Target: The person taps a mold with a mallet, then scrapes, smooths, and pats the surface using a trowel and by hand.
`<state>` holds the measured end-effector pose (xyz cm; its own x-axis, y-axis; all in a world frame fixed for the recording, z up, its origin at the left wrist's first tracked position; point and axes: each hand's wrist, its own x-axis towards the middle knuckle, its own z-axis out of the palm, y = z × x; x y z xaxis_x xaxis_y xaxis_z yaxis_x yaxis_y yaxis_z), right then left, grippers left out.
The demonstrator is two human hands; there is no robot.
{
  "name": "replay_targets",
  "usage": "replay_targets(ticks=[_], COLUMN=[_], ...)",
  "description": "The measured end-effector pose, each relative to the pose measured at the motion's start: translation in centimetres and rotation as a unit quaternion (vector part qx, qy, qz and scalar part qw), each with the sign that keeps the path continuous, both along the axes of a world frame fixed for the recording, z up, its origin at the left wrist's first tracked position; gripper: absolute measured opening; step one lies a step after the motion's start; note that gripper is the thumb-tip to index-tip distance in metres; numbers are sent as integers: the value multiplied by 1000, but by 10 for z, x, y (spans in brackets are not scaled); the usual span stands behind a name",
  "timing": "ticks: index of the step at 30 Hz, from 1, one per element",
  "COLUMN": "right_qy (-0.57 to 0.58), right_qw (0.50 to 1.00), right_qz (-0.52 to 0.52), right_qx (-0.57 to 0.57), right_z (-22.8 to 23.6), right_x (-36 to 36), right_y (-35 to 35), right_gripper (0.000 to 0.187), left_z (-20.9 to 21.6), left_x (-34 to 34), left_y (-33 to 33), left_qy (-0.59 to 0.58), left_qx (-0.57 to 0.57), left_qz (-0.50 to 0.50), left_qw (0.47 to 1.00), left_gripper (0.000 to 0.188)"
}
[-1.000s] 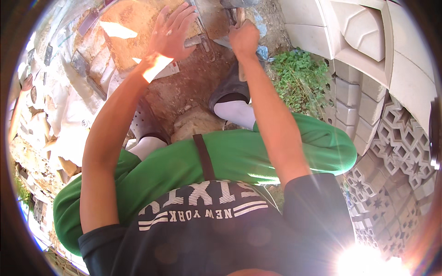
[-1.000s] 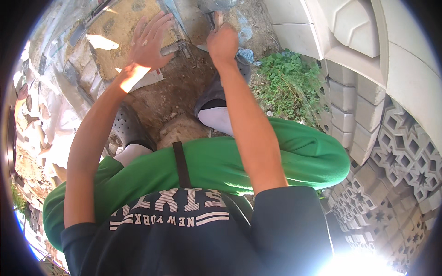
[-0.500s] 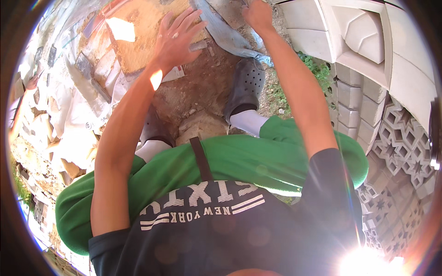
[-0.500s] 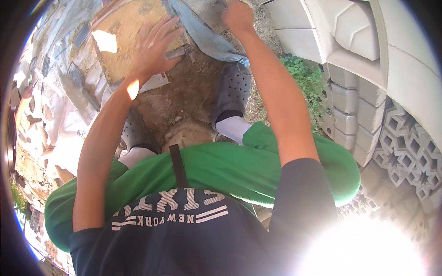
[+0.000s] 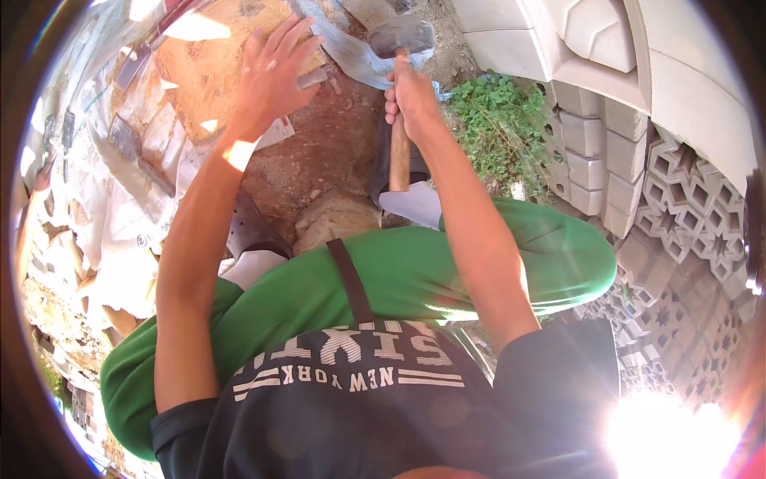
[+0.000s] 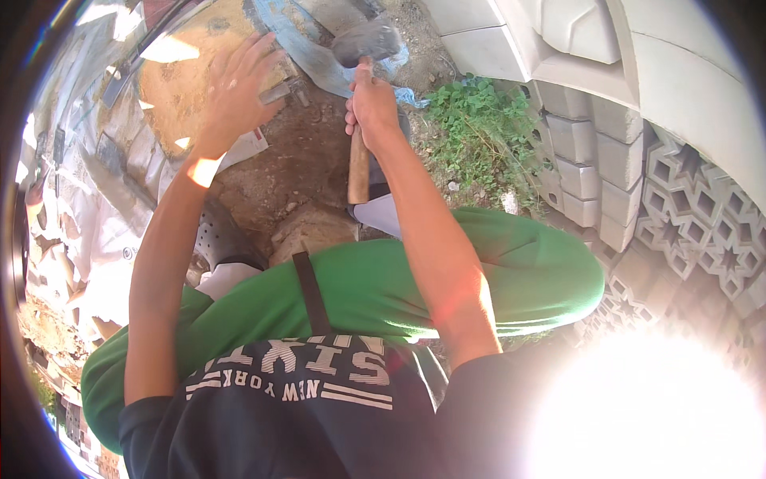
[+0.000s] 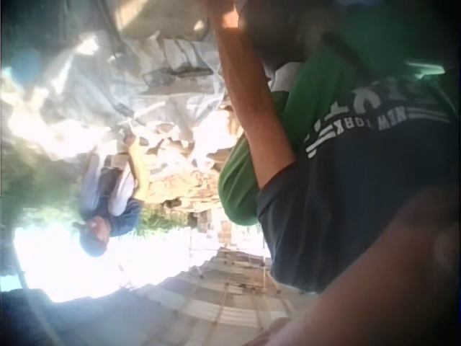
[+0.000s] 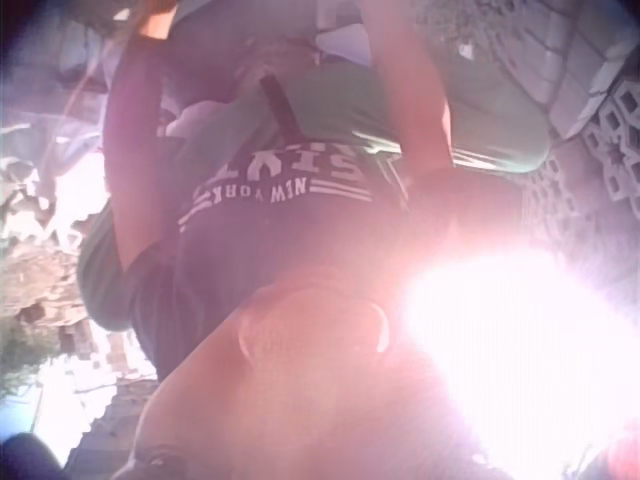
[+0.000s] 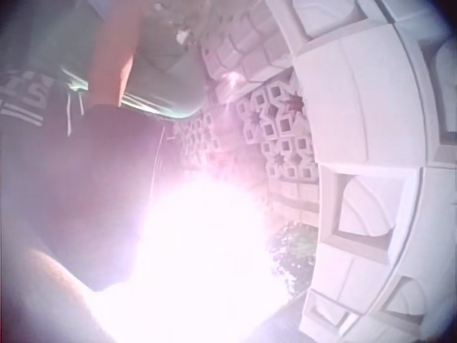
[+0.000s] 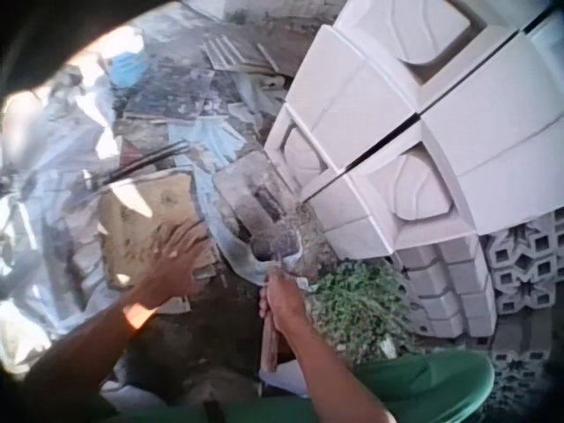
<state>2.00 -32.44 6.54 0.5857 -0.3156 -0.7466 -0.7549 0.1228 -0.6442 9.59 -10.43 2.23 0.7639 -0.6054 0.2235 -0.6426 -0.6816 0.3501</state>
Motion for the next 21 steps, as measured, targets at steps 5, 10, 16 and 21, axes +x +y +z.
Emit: replay_targets(ticks=[5,10,16,21], right_qy=[19,-16,101,65], right_qw=[999,988,987,989], right_qz=[-22,-156,-27,-95], right_qx=[27,12,120,88], right_z=[-4,7,-1,-4], right_x=[-9,-1,-8,-22], right_y=[9,-2,-22,-4], right_gripper=[50,43,50,50], left_z=[-5,3,0,3], left_x=[1,-4,-3,-5], left_y=[4,3,8,6], left_qy=[-30,-14,-25,-4], left_qx=[-12,-3,14,17], left_qz=[-1,-8,-5,-3], left_qw=[999,1000,1000,1000], left_gripper=[65,76,64,69])
